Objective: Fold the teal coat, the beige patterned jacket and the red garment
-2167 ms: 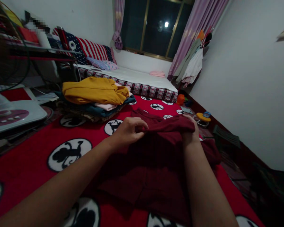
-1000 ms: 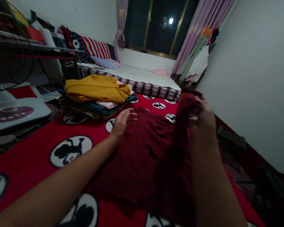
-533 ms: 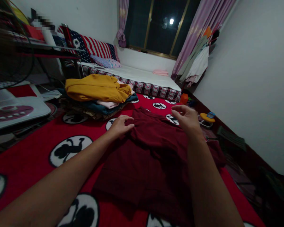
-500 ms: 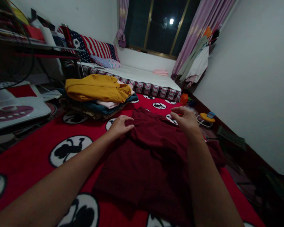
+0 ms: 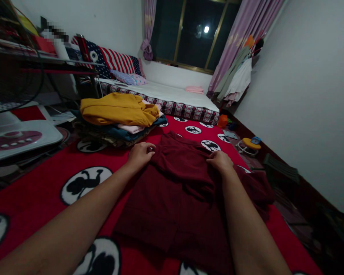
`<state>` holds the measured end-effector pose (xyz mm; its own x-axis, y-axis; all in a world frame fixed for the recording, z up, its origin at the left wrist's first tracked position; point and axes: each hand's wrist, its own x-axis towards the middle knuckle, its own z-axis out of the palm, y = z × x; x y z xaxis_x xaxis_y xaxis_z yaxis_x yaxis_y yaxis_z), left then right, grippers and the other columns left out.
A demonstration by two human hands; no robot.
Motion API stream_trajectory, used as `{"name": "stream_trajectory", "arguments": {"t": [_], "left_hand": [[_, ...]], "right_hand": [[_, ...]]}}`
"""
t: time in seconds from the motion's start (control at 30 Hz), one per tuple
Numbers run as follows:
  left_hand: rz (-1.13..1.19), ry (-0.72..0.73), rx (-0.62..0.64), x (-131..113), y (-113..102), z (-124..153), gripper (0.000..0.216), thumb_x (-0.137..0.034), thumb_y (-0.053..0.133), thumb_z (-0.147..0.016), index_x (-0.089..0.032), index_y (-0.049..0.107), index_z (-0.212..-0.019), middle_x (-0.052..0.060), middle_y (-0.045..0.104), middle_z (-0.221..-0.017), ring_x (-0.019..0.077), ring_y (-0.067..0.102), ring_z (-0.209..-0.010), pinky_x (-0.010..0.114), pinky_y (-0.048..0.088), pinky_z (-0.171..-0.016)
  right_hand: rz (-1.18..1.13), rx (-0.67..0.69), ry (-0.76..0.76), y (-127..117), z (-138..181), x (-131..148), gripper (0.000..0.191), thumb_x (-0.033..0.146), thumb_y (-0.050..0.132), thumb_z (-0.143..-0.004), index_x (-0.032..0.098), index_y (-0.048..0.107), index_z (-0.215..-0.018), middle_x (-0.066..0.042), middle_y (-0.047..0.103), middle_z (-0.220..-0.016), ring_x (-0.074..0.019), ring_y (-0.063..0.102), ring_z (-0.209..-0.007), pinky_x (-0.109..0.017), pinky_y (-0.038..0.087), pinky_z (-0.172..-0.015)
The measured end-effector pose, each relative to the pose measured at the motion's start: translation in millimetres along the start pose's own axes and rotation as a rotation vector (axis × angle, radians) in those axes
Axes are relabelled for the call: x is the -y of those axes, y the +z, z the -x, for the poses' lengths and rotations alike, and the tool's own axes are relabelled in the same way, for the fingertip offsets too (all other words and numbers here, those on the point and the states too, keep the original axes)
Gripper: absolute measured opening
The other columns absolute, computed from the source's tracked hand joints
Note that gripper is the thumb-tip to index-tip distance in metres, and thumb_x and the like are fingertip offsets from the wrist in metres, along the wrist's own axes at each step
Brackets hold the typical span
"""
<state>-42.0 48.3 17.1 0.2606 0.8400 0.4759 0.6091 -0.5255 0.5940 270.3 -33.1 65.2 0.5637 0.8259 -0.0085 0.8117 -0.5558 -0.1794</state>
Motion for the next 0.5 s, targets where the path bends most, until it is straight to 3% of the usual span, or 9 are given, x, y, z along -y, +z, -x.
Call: {"name": "stream_trajectory", "arguments": {"t": [0.17,0.3,0.4,0.5], "left_hand": [[0.165,0.129,-0.133,-16,-2,2,0.012,-0.024,0.061,-0.076,-0.021,0.072,-0.076,0.004,0.067,-0.080,0.0181,0.061,-0.074,0.028,0.046,-0.073],[0.173,0.108,-0.093,-16,2,4,0.011,-0.024,0.061,-0.076,-0.021,0.072,-0.076,0.004,0.067,-0.079,0.0183,0.061,-0.074,0.029,0.046,-0.075],[0.066,0.057,-0.068,-10,6,5,0.016,-0.027,0.061,-0.078,-0.022,0.072,-0.088,0.005,0.066,-0.083,0.0206,0.061,-0.079,0.031,0.046,-0.078],[0.009,-0.021,-0.035,-6,9,6,0.035,-0.038,0.069,-0.075,-0.022,0.069,-0.106,0.007,0.067,-0.087,0.0236,0.062,-0.080,0.032,0.046,-0.077]], "right_hand": [[-0.083,-0.142,0.104,-6,-1,-7,0.027,0.033,0.064,-0.069,0.023,0.074,-0.091,-0.013,0.071,-0.101,-0.0318,0.065,-0.100,-0.037,0.049,-0.078],[-0.105,-0.185,0.109,-3,0,-8,0.027,0.030,0.061,-0.068,0.023,0.073,-0.092,-0.014,0.070,-0.103,-0.0327,0.064,-0.102,-0.039,0.048,-0.080],[-0.103,-0.181,0.096,1,1,-7,0.030,0.025,0.059,-0.070,0.024,0.071,-0.097,-0.012,0.069,-0.109,-0.0326,0.062,-0.107,-0.040,0.048,-0.082],[-0.103,-0.203,0.087,2,1,-7,0.034,0.029,0.059,-0.073,0.024,0.069,-0.105,-0.012,0.068,-0.114,-0.0328,0.061,-0.109,-0.040,0.047,-0.084]]}}
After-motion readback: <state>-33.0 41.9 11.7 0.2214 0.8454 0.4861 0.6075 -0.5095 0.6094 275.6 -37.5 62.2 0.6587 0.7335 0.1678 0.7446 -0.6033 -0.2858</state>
